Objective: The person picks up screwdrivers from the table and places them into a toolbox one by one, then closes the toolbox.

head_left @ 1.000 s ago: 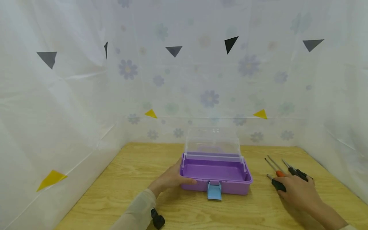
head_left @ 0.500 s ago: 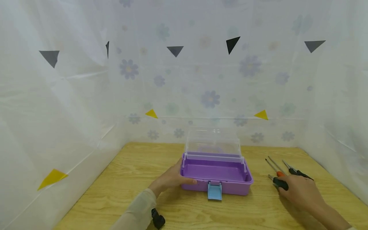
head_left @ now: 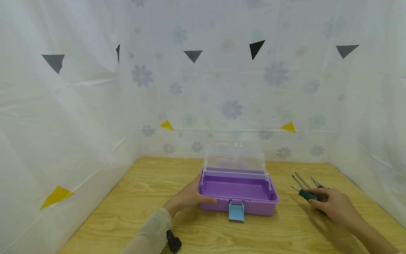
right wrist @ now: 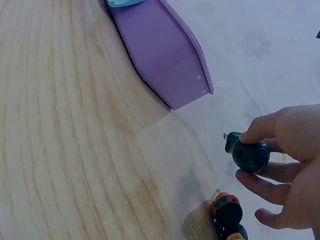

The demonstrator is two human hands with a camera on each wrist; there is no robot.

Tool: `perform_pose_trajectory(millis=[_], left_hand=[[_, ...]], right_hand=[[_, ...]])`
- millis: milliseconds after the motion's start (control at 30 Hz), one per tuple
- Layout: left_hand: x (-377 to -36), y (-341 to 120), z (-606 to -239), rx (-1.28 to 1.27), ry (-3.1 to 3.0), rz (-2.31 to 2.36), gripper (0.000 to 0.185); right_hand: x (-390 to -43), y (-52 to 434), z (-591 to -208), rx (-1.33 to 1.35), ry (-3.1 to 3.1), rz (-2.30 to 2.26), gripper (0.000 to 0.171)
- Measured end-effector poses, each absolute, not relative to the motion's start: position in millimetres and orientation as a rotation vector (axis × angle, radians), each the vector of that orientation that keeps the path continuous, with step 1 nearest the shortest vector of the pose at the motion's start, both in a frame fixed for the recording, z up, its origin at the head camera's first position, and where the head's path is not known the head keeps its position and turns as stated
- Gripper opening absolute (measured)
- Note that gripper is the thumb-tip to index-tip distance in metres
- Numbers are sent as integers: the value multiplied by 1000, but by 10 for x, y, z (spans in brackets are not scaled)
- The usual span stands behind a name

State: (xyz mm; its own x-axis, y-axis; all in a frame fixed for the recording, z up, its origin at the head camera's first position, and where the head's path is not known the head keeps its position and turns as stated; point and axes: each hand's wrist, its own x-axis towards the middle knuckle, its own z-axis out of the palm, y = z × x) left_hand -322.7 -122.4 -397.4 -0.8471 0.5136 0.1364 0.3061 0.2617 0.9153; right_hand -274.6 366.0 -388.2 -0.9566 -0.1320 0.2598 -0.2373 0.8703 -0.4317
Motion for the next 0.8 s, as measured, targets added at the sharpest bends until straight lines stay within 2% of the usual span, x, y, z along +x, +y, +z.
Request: perform_pose_trajectory(millis=[200,467,800], left_hand=[[-3231,-1221,-3970,776,2344,1627,122],[-3226,-1222,-3970,786,2325,1646,119],[-3220,-1234,-3965,770,2338,1633,120]], right_hand=[[-2771,3712,-3818,240,-2895,883,53],[-2761,3735,-3780,132,-2868,1365,62],[-2755,3806,-3788,169,-2751,1707,51]])
